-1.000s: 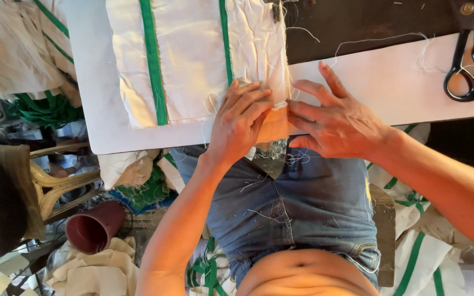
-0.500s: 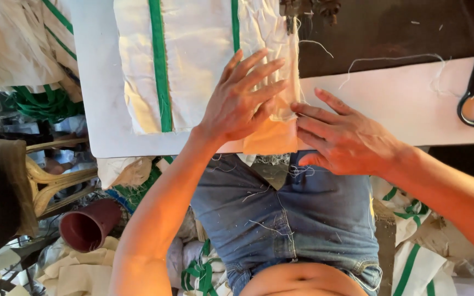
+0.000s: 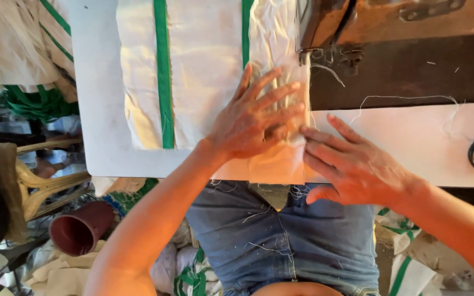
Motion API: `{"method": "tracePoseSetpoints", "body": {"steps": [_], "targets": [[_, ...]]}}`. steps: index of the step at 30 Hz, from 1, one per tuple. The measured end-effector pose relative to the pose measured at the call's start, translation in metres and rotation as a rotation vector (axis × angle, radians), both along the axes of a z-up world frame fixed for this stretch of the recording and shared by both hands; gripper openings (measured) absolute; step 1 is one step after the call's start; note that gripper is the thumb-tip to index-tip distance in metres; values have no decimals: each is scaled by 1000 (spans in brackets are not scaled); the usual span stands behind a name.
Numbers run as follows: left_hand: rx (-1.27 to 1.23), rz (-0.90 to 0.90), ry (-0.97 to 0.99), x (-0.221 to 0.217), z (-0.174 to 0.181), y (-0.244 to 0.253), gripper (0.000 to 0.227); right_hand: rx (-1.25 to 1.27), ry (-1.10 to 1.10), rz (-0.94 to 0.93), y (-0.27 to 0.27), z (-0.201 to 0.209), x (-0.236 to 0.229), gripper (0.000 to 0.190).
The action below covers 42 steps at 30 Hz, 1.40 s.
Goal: Reinforcing bags by sewing additional fabric strips onto them using an industrial sewing machine.
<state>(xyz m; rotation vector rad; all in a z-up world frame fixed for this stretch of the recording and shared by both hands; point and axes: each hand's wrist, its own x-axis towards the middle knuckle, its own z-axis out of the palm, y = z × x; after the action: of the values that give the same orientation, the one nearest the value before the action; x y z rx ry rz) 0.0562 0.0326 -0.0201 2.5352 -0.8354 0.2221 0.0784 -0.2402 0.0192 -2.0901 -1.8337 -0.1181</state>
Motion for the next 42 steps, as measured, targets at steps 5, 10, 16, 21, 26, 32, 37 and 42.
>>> {"method": "tracePoseSetpoints", "body": {"steps": [5,10,16,21,26,32,37,42], "targets": [[23,-19,-20,22,1,7,36,-4,-95,-6,7,-2,23,73],[8,-1,3,20,3,6,35,-17,-40,-23,6,-2,21,79],[56,-10,46,50,3,17,45,-15,-98,-23,11,-15,49,77],[-83,-61,-179,49,5,14,32,-50,-75,-42,12,-13,54,76],[-143,-40,-161,19,-1,-5,19,-81,-137,-95,8,-10,40,90],[-262,34,-124,11,5,-12,12,-103,-317,-244,8,6,21,103],[-226,36,-128,11,2,-11,14,-117,-314,-282,6,5,14,101],[-186,24,-142,10,4,-11,14,-56,-260,-251,-2,-3,23,97]]}}
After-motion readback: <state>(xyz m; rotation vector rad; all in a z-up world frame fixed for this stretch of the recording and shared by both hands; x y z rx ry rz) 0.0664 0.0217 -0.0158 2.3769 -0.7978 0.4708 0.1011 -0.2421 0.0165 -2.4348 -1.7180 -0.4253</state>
